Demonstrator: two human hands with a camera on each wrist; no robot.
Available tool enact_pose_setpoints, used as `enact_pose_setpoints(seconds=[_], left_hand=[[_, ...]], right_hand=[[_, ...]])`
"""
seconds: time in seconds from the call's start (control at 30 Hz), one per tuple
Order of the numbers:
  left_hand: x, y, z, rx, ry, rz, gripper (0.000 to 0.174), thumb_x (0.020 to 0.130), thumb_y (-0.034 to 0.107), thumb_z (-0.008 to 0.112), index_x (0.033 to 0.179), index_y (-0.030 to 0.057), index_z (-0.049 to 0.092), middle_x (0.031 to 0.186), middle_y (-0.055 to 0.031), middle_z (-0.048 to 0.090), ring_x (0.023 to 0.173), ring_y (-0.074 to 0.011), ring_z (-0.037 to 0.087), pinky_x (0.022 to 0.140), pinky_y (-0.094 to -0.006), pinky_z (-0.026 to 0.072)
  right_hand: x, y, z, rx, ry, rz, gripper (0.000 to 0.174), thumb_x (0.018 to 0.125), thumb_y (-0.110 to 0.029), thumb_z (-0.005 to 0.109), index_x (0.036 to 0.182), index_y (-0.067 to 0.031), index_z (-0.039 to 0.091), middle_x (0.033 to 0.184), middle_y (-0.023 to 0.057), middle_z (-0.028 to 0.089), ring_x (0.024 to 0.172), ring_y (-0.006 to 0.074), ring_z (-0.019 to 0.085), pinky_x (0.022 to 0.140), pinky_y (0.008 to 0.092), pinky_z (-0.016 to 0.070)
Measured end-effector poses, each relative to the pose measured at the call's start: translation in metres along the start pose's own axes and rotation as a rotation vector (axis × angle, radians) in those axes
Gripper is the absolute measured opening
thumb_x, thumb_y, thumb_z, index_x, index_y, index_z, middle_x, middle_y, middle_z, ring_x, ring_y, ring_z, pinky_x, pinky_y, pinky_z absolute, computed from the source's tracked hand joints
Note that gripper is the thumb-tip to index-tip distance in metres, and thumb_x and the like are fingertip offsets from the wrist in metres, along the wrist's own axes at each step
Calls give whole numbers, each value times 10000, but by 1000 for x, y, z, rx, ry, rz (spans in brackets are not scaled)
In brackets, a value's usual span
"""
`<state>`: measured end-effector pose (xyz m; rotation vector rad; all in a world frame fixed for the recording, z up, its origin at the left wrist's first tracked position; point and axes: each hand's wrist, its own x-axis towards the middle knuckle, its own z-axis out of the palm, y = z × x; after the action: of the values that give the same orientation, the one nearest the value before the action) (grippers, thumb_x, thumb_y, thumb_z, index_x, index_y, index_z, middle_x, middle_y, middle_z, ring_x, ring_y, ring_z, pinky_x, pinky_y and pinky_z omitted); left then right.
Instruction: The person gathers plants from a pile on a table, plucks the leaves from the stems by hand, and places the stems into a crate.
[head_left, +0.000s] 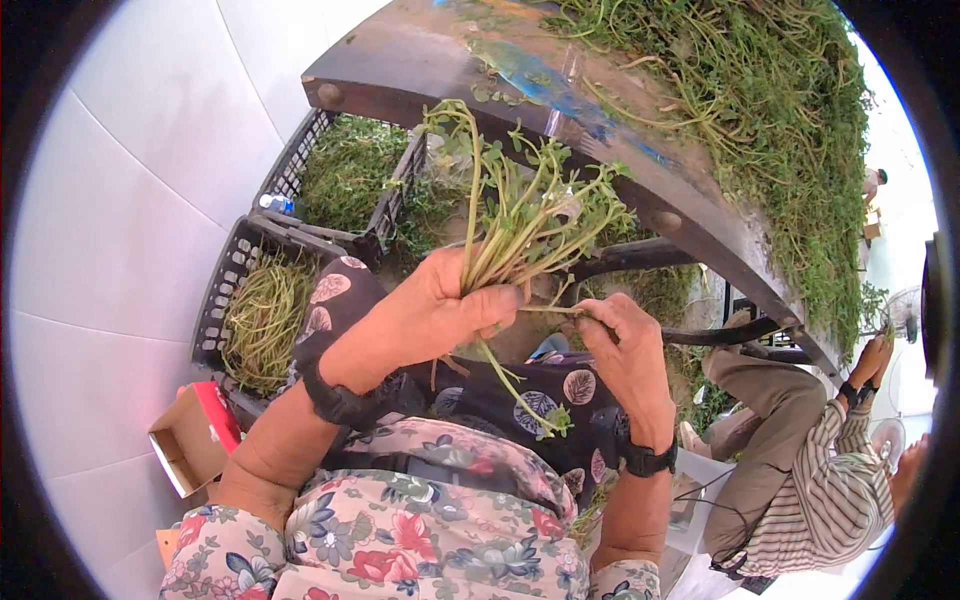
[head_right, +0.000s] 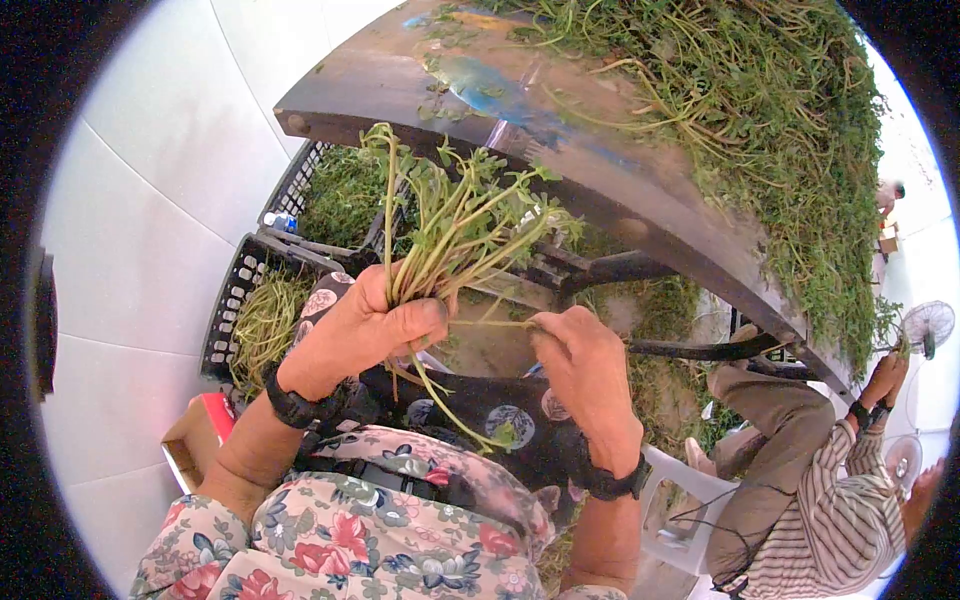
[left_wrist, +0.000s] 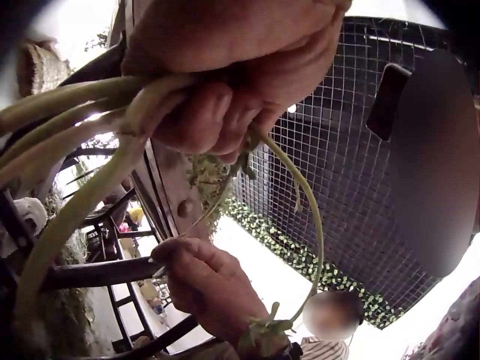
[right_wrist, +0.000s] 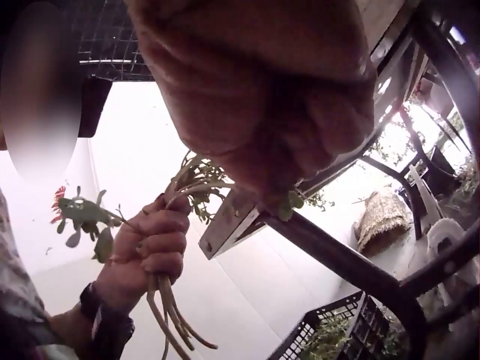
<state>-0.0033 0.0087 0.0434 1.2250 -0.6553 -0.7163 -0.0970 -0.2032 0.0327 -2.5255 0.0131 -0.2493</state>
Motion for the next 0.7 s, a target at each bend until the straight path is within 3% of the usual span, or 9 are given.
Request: enact_pose_setpoints(seconds=[0.07, 0.1, 0.13, 0.23, 0.33, 0.37, 0.5, 0.63, 0.7], left_hand=[[1, -2, -2, 19, 17, 25, 187, 879, 229, 520, 858, 43, 522, 623, 52, 428, 546, -36, 366, 475, -195, 300], [3, -4, -4, 68, 23, 23, 270, 863, 325, 541, 881, 56, 514, 612, 50, 444, 500, -24, 352, 435, -181, 266], [4, -8, -2, 49, 15, 33, 270, 863, 323, 542, 879, 55, 517, 612, 51, 444, 505, -25, 352, 440, -183, 269], [6, -20, 7, -19, -8, 48, 266, 864, 316, 549, 874, 51, 525, 621, 51, 445, 519, -31, 350, 456, -186, 278], [6, -13, 3, 113, 56, 94, 257, 867, 305, 550, 882, 50, 521, 627, 48, 450, 517, -33, 357, 456, -187, 279], [4, -10, -1, 131, 85, 26, 190, 883, 226, 517, 825, 45, 501, 604, 41, 432, 546, -46, 382, 478, -204, 321], [5, -8, -4, -1, 134, 3, 219, 889, 247, 514, 810, 44, 502, 625, 31, 451, 551, -53, 402, 480, -204, 329], [9, -21, 1, 66, 149, 97, 208, 881, 273, 530, 880, 66, 519, 614, 43, 433, 495, -14, 332, 415, -160, 234], [10, -26, 1, 105, 164, 128, 214, 882, 277, 528, 887, 64, 516, 614, 42, 433, 492, -15, 325, 413, -162, 237]], right_hand=[[-3, 2, 4, 45, 55, 26, 164, 737, -83, 547, 886, -41, 600, 724, 135, 523, 672, 309, 542, 589, 346, 425], [-6, 8, 9, 83, 101, 55, 158, 743, -81, 537, 881, -42, 602, 700, 121, 517, 646, 292, 542, 572, 338, 422], [-8, 12, 12, 122, 147, 84, 152, 750, -80, 528, 876, -42, 604, 677, 107, 511, 620, 275, 542, 556, 331, 419], [-7, 22, 7, 332, 193, 408, 136, 781, -108, 504, 869, -42, 584, 635, 38, 491, 534, 188, 491, 498, 266, 385], [-13, 46, -6, 1283, 410, 566, 130, 811, -165, 503, 859, -53, 549, 712, 11, 501, 572, 112, 446, 485, 196, 340], [-18, 56, -7, 1441, 426, 537, 159, 833, -219, 495, 868, -65, 513, 772, 39, 514, 598, 101, 432, 465, 177, 308], [-27, 32, -8, 1330, 339, 609, 201, 839, -239, 520, 914, -52, 517, 753, 30, 490, 581, 86, 419, 429, 183, 295], [-37, 20, -11, 1403, 123, 483, 180, 812, -146, 514, 940, -27, 559, 736, 19, 542, 553, 80, 465, 466, 181, 346], [-37, -4, -12, 1049, 43, 485, 186, 789, -126, 530, 937, -26, 582, 727, 8, 544, 580, 84, 484, 507, 200, 380]])
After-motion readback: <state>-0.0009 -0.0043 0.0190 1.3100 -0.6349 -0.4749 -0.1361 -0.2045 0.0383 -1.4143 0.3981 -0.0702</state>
